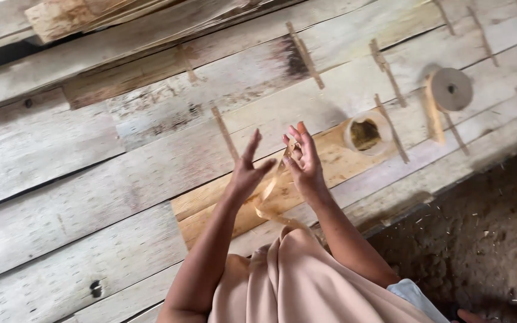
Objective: Applying glue to thin wood veneer strips and pressing them onto a wooden board to join or repair it.
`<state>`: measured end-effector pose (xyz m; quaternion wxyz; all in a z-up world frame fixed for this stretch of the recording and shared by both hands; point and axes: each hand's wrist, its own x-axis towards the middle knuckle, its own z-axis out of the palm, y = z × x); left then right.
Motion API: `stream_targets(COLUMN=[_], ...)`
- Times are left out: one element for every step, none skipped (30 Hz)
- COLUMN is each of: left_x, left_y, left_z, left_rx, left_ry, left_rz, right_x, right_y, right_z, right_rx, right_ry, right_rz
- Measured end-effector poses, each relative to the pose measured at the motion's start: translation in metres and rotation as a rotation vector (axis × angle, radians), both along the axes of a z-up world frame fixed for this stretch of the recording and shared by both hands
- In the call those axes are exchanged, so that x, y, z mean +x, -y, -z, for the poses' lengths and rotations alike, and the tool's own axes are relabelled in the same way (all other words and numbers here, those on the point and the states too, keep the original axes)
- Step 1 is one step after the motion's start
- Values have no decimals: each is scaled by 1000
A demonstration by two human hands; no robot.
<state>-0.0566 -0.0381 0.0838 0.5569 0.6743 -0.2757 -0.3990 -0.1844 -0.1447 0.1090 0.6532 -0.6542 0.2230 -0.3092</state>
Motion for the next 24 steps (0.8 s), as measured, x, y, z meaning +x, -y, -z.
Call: stream_targets(left_x=[-13,-27,-40,-55,-70,-86,-96,-106,-115,-121,-127,-130,-136,-142,-148,-153,-157,-162,-163,-164,-165,-162,-159,-156], left_y=[12,23,36,42,50,57,64,69,75,82,89,97,105,113,122,128,134,138,142,143,144,142,140,134], left_z=[5,10,15,17,19,21,17,13,10,9,8,6,14,23,31,30,30,30,21,13,5,-1,-7,-12], left_rx=[-10,-68,-125,-131,-118,-98,-98,-78,-56,-53,-15,18,16,52,88,85,124,168,169,184,199,206,219,234], left_ry=[5,-128,-262,-260,-323,-389,-391,-509,-626,-627,-631,-631,-626,-625,-623,-613,-609,-608,-601,-628,-654,-652,-652,-658], left_rz=[11,44,78,91,131,177,196,202,207,219,245,264,269,260,250,249,239,228,225,257,289,284,313,339], right_x=[-9,-17,-26,-36,-47,-60,-71,-82,-93,-104,-115,-122,-130,-139,-147,-149,-151,-154,-152,-150,-147,-148,-147,-147], right_y=[6,13,20,26,33,40,54,67,81,94,106,121,140,158,177,189,202,213,227,239,251,250,248,243], right_z=[-8,-15,-22,-30,-36,-43,-43,-43,-42,-42,-43,-44,-37,-29,-21,-19,-17,-14,2,17,34,40,46,54], right_rx=[-10,54,118,109,98,90,85,40,-5,-7,-39,-72,-75,-83,-91,-92,-147,-196,-193,-190,-187,-180,-161,-140], right_ry=[5,68,131,135,132,127,127,170,213,213,154,99,104,33,-37,-27,-261,-500,-493,-621,-747,-744,-792,-841], right_rz=[11,50,88,99,147,202,220,262,304,316,367,409,413,463,512,510,555,594,593,500,405,400,313,221])
